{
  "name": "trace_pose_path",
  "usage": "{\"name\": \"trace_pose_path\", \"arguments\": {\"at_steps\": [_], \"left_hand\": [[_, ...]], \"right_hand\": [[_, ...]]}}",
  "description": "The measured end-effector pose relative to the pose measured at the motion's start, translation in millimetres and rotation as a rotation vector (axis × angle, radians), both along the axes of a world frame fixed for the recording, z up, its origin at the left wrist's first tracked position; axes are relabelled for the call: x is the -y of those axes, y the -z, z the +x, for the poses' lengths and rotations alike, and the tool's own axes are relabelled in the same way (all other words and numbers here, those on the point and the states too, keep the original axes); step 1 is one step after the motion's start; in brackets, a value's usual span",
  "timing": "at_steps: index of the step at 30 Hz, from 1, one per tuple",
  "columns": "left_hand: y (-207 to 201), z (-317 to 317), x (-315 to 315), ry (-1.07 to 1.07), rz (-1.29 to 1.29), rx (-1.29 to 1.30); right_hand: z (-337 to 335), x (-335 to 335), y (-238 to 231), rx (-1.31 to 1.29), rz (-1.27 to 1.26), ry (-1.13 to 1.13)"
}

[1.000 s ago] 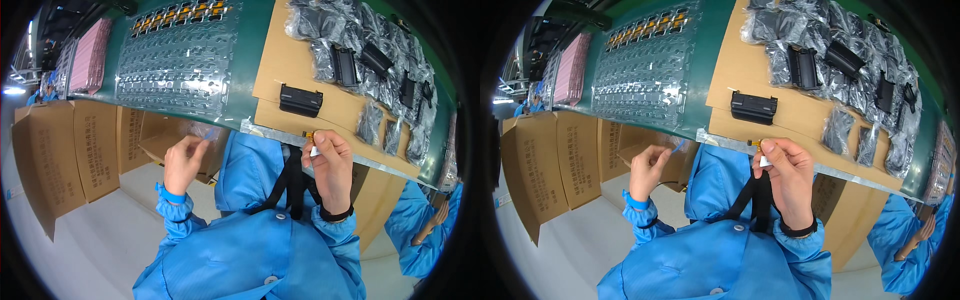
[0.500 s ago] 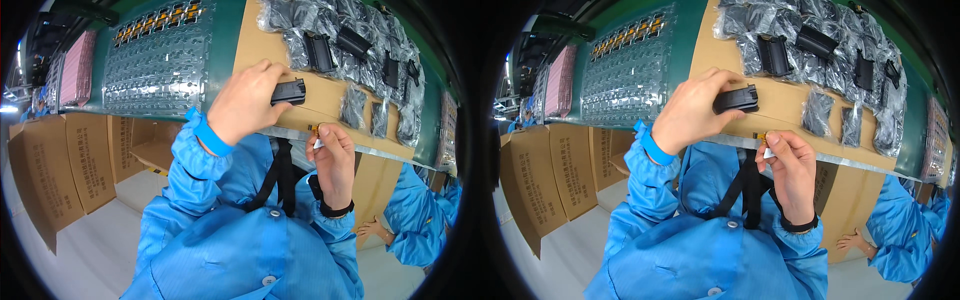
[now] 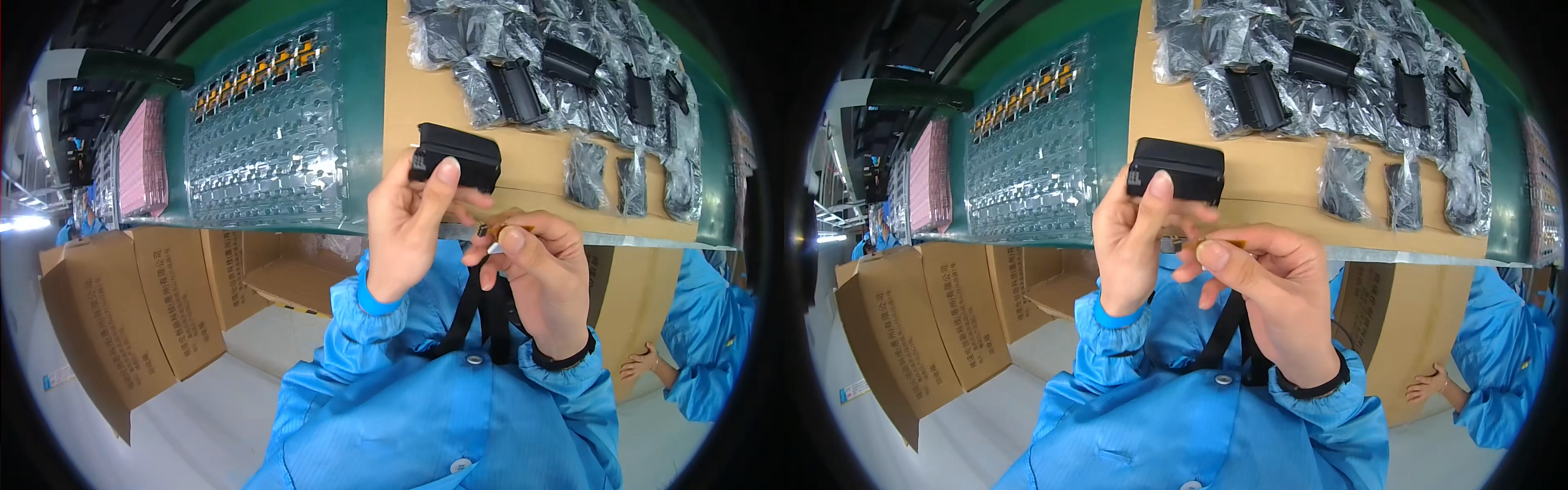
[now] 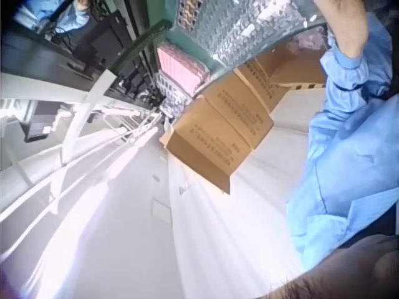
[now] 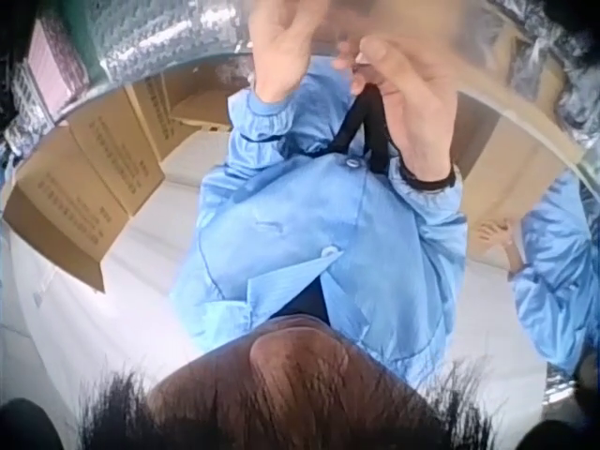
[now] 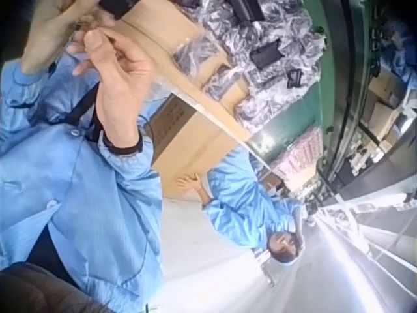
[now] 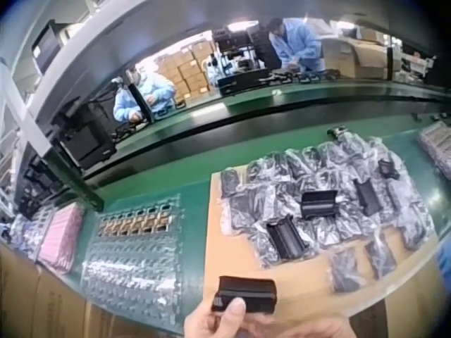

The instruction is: The recorder is assembling electronic components at a factory workstation, unwrapping parts from plastic bags and attaching labels.

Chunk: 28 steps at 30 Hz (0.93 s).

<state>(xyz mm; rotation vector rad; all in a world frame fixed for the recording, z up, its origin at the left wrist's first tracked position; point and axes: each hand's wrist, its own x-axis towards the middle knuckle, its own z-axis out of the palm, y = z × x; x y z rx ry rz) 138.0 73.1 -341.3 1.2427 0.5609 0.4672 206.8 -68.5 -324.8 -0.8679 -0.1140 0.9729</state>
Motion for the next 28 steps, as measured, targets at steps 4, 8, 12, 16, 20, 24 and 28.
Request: {"name": "trace_pose_path", "arguments": {"at_steps": [4, 8, 12, 16, 20, 24, 28], "left_hand": [[-4, -10, 9, 0.093, 0.029, 0.030], [-2, -22, 6, 0.189, 0.113, 0.052], [-1, -24, 2, 0.226, 0.327, -0.032], [-1, -22, 2, 0.226, 0.386, -0.047], [-1, -24, 0, 0.259, 0.368, -0.036], [-6, -25, 0, 0.280, 0.324, -0.027], [-11, -27, -3, 0.328, 0.263, -0.063]], "right_hand": [[-1, -10, -5, -0.017, -0.068, 0.018], [1, -15, -4, -0.015, -0.117, -0.016], [2, -16, -3, 0.008, -0.170, -0.001], [0, -15, 3, 0.028, -0.188, 0.017], [0, -14, 7, 0.049, -0.193, 0.036], [-2, -15, 4, 0.089, -0.235, 0.038], [-4, -15, 6, 0.105, -0.234, 0.037]]}}
